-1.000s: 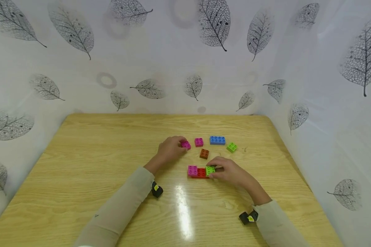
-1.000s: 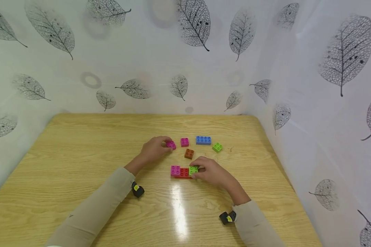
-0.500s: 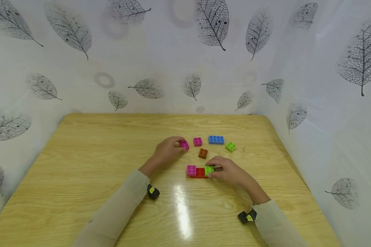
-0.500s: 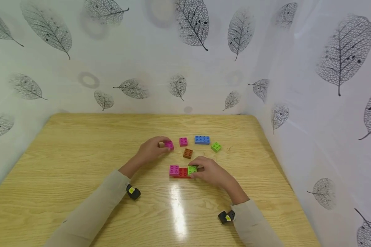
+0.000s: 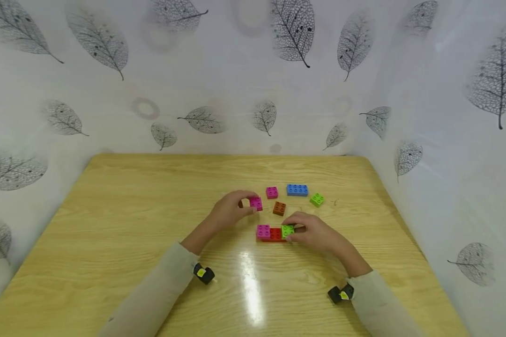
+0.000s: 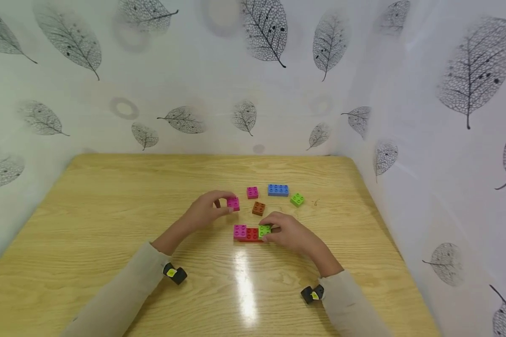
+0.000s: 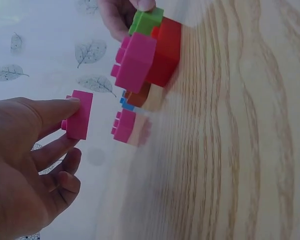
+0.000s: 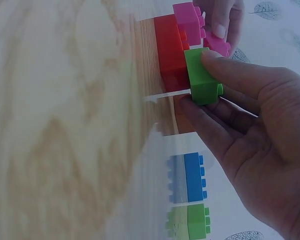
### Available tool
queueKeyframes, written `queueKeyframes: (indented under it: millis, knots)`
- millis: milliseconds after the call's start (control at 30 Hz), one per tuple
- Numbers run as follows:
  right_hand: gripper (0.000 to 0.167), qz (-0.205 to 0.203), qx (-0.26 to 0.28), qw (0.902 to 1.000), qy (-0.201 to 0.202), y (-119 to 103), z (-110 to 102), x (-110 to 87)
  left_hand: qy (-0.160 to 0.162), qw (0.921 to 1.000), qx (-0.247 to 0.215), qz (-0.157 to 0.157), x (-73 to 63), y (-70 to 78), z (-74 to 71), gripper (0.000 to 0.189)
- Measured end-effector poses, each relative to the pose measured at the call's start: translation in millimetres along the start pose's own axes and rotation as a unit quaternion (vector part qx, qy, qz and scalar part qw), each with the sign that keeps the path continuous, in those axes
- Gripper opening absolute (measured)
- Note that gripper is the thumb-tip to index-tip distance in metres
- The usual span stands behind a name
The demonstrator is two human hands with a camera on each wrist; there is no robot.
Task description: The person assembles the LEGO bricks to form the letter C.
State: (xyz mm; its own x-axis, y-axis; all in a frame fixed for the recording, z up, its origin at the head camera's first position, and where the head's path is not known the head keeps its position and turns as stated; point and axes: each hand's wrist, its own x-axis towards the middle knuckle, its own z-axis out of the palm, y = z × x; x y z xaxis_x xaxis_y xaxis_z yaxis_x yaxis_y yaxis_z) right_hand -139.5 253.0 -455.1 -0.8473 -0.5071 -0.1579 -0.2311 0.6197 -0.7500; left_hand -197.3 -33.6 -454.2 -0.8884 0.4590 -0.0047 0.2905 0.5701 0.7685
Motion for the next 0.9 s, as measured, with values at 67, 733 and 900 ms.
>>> queueKeyframes:
  millis: [67,733,900]
  knots:
    - [0.037,0.000,-0.001,1.0000,-0.002,0.4,-0.9,1.0,-0.004,1.0000,0.002,0.002,-3.9,2.8,0.2,0.037]
    - [0.039,-0.053,-0.030,0.9981,-0.012,3.4,-6.0,8.3,-0.054,0.9976,0.013,0.040,-31.4,12.6,8.8,0.035]
    - [0.038,-0.052,-0.029,0.9981,-0.014,3.7,-5.7,9.0,-0.062,0.9969,0.015,0.046,-32.6,13.4,11.8,0.033]
